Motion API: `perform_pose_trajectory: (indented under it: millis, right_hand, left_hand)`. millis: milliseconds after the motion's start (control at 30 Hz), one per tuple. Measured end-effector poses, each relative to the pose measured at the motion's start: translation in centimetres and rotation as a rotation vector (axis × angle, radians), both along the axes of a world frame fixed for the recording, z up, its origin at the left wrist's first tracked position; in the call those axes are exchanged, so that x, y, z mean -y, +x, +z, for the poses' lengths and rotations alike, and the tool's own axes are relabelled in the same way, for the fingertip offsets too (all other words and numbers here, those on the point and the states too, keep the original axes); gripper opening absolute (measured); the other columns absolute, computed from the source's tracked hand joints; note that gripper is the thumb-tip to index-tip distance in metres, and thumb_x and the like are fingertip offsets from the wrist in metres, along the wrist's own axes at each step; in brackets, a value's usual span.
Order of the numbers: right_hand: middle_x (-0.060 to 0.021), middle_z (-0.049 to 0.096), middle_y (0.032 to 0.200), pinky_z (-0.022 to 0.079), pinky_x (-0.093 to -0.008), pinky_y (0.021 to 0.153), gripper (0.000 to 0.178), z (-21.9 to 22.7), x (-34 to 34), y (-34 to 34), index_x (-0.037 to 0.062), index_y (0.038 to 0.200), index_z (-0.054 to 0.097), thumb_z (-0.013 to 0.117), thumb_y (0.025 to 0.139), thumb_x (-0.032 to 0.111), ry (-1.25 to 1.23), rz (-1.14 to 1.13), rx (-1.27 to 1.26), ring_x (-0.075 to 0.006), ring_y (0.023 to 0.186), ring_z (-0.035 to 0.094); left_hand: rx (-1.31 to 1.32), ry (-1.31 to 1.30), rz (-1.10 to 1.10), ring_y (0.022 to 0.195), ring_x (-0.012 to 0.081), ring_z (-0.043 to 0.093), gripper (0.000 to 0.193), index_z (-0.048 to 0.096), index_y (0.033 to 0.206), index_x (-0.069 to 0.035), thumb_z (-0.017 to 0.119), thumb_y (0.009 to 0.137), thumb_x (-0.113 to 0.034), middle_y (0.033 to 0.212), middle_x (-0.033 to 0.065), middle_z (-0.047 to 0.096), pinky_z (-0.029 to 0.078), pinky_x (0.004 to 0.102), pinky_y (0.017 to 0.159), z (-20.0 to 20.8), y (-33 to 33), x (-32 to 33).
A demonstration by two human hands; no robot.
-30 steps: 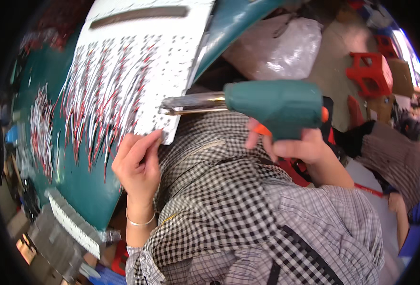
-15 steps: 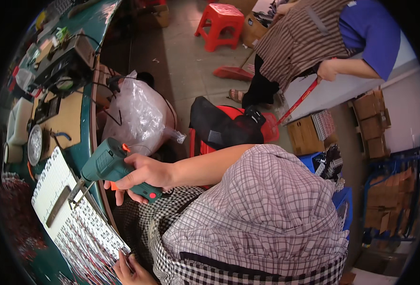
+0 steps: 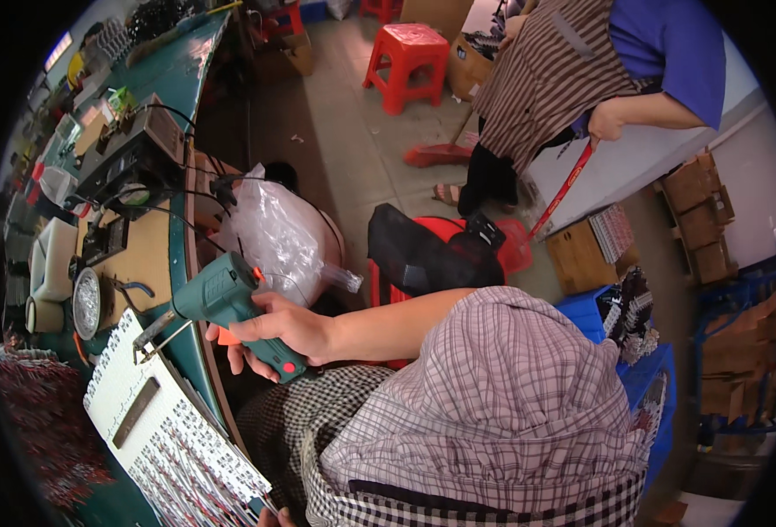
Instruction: The person solders wires onto an LED board panel using a soldering gun, turns the panel over by hand, and solders additional wires onto the board.
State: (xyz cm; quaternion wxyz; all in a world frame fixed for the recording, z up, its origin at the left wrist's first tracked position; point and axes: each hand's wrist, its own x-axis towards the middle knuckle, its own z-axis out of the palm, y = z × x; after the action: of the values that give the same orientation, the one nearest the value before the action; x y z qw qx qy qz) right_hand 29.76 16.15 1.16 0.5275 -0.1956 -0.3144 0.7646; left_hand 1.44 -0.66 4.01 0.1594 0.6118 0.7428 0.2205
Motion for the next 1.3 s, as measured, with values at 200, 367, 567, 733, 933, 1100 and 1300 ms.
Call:
perform_pose_trajectory:
  millis: [200, 367, 567, 733, 933, 1100, 1300]
  right_hand:
    - [-0.0158, 0.063, 0.082, 0.047, -0.0275, 0.046, 0.041, 0.5, -0.6, -1.1, 0.0033, 0.117, 0.051, 0.054, 0.092, 0.035, -0.015, -0.015, -0.020, -0.0169, 0.052, 0.059]
    - [-0.0159, 0.064, 0.086, 0.049, -0.0298, 0.047, 0.056, 0.4, -1.2, -1.0, 0.0013, 0.125, 0.048, 0.056, 0.090, 0.044, 0.012, -0.041, -0.086, -0.0181, 0.055, 0.059]
    - [-0.0098, 0.057, 0.073, 0.048, -0.0285, 0.047, 0.060, 1.5, -3.9, -2.2, -0.0011, 0.122, 0.047, 0.051, 0.092, 0.050, 0.095, -0.116, 0.070, -0.0167, 0.053, 0.057]
    - [-0.0059, 0.051, 0.068, 0.045, -0.0278, 0.047, 0.059, 3.7, -8.4, -3.6, -0.0006, 0.121, 0.048, 0.053, 0.091, 0.050, 0.226, -0.203, 0.060, -0.0163, 0.051, 0.054]
    - [-0.0035, 0.052, 0.066, 0.043, -0.0276, 0.049, 0.046, 5.1, -16.1, -9.3, 0.0007, 0.113, 0.054, 0.056, 0.091, 0.042, 0.188, -0.105, 0.074, -0.0145, 0.052, 0.052]
    - [0.0036, 0.048, 0.063, 0.039, -0.0236, 0.049, 0.031, 2.2, -20.5, -12.2, 0.0011, 0.104, 0.062, 0.057, 0.093, 0.030, 0.026, -0.228, 0.469, -0.0092, 0.051, 0.047]
    - [0.0009, 0.049, 0.067, 0.040, -0.0226, 0.047, 0.035, 3.3, -18.5, -9.6, 0.0033, 0.117, 0.056, 0.055, 0.095, 0.031, 0.189, -0.206, 0.662, -0.0089, 0.052, 0.048]
  left_hand:
    - [0.086, -0.170, 0.101, 0.068, 0.0185, 0.065, 0.023, 0.069, 0.097, 0.005, 0.075, 0.079, -0.008, 0.081, 0.0165, 0.070, 0.054, 0.0301, 0.066, 0.9, -1.2, 1.5]
    - [0.085, -0.196, 0.016, 0.068, 0.0268, 0.067, 0.020, 0.070, 0.095, -0.001, 0.072, 0.079, -0.012, 0.077, 0.0178, 0.068, 0.053, 0.0345, 0.067, 1.2, -2.6, 2.1]
    - [0.260, -0.271, 0.022, 0.082, 0.0338, 0.067, 0.021, 0.069, 0.101, -0.001, 0.068, 0.082, -0.012, 0.091, 0.0195, 0.068, 0.051, 0.0369, 0.076, 1.7, -4.1, 3.3]
    - [0.380, -0.340, 0.001, 0.082, 0.0267, 0.067, 0.029, 0.066, 0.110, -0.002, 0.068, 0.082, -0.008, 0.093, 0.0175, 0.069, 0.052, 0.0330, 0.074, 3.5, -6.0, 4.4]
    - [0.413, -0.293, 0.164, 0.075, 0.0142, 0.062, 0.036, 0.065, 0.116, -0.005, 0.071, 0.081, -0.004, 0.085, 0.0098, 0.069, 0.051, 0.0282, 0.070, 3.7, -12.3, 8.1]
    - [0.071, 0.039, 0.259, 0.067, 0.0225, 0.063, 0.019, 0.068, 0.095, 0.000, 0.065, 0.076, -0.001, 0.079, 0.0145, 0.067, 0.048, 0.0299, 0.061, 2.7, -17.8, 7.0]
    - [-0.181, 0.270, 0.455, 0.069, 0.0317, 0.062, 0.011, 0.067, 0.088, -0.001, 0.066, 0.078, -0.006, 0.079, 0.0162, 0.064, 0.049, 0.0341, 0.063, 0.5, -23.9, 5.4]
